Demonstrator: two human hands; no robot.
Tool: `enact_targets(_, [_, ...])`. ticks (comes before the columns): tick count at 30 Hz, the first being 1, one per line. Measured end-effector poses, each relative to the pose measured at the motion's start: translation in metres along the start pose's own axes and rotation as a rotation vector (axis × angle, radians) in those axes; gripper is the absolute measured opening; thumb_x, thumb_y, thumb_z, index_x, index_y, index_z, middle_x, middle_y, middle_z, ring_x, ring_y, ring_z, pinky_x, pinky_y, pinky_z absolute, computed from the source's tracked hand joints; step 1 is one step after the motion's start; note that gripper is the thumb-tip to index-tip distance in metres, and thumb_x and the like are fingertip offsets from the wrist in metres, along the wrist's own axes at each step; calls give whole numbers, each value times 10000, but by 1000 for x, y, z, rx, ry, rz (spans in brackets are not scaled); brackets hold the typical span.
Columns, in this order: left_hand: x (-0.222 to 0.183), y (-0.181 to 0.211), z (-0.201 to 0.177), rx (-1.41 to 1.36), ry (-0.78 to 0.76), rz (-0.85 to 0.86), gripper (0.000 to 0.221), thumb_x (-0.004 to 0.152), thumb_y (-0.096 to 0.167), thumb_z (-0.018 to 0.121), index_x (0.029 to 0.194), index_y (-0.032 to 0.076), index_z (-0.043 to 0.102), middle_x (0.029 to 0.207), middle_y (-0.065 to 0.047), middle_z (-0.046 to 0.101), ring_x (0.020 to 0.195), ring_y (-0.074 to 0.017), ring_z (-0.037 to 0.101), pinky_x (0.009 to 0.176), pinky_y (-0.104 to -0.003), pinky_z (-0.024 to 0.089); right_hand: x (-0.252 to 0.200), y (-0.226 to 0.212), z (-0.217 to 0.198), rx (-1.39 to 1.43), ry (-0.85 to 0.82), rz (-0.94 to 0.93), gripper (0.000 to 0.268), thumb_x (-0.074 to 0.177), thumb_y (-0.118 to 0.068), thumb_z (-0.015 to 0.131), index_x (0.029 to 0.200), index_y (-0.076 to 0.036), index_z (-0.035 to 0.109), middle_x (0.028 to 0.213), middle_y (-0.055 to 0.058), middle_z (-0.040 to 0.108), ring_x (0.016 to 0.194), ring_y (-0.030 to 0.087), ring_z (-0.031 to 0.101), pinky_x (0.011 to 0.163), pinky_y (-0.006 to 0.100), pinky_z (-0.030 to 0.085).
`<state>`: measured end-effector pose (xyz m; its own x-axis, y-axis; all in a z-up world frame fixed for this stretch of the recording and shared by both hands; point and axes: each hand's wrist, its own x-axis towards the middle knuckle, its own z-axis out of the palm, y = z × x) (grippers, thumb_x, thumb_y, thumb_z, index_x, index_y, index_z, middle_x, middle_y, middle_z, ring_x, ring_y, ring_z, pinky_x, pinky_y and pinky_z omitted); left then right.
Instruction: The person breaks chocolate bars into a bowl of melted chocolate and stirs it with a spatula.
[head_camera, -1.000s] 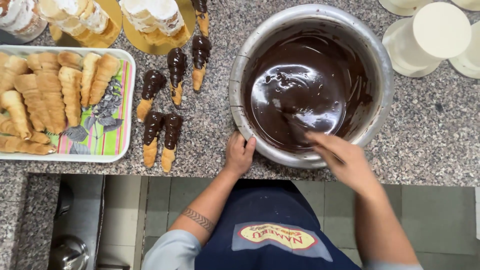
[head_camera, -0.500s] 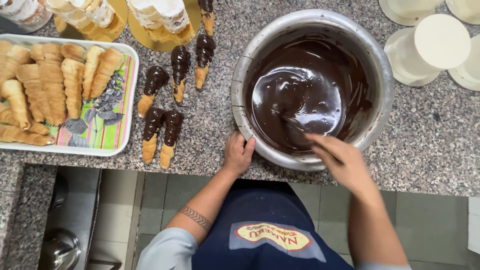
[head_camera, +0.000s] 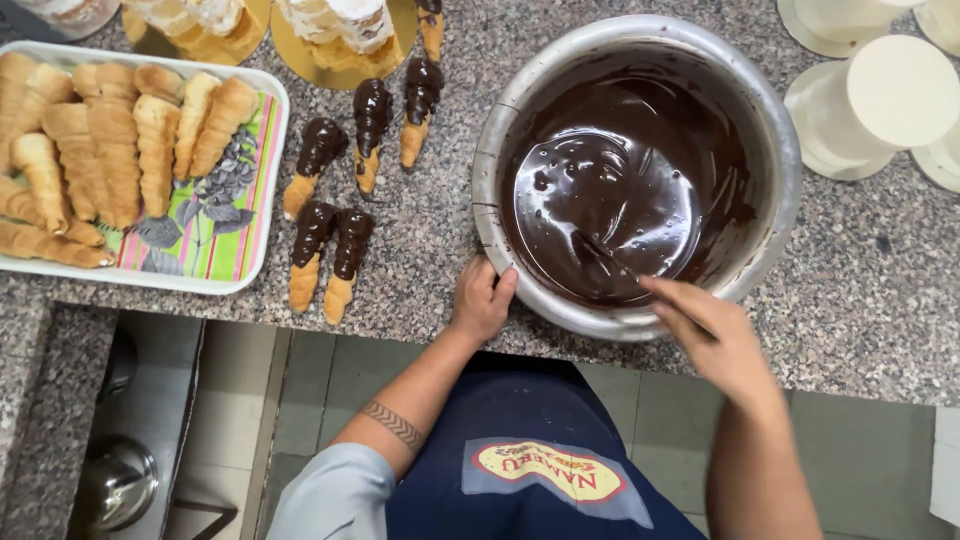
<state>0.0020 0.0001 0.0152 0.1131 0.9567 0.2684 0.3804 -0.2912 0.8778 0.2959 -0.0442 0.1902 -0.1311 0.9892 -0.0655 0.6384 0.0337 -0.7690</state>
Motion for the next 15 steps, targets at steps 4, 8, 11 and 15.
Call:
enact_targets(4, [-2, 0, 0, -5, 15, 23, 270, 1043, 282, 545, 1091, 30, 631, 1042, -169, 666, 995, -386, 628, 879, -498, 485, 56, 12, 44, 277, 127, 91, 361, 1036, -123, 637, 1396, -103, 661, 1020, 68, 764, 856, 108, 713, 784, 269, 563])
enact_targets(8, [-2, -1, 1, 3, 11, 21, 291, 1038, 303, 546, 1081, 31, 637, 1024, -164, 669, 983, -378, 632, 870, -491, 488, 84, 9, 51, 432, 302, 130, 348, 1076, -140, 640, 1420, -87, 650, 945, 23, 705, 852, 88, 677, 719, 248, 520])
enact_targets(11, [-2, -2, 1, 6, 5, 17, 297, 1051, 310, 529, 1088, 34, 631, 1038, -162, 669, 998, -376, 633, 890, -491, 485, 83, 6, 38, 416, 126, 116, 352, 1050, -149, 642, 1398, -96, 651, 880, 12, 703, 792, 84, 685, 713, 236, 530])
enact_targets(15, [-3, -2, 0, 8, -4, -3, 316, 1050, 332, 528, 1099, 42, 646, 1055, -159, 667, 1011, -365, 635, 910, -487, 486, 63, 4, -2, 187, -166, 129, 355, 987, -123, 669, 1339, -106, 712, 805, 49, 722, 744, 113, 673, 683, 268, 538])
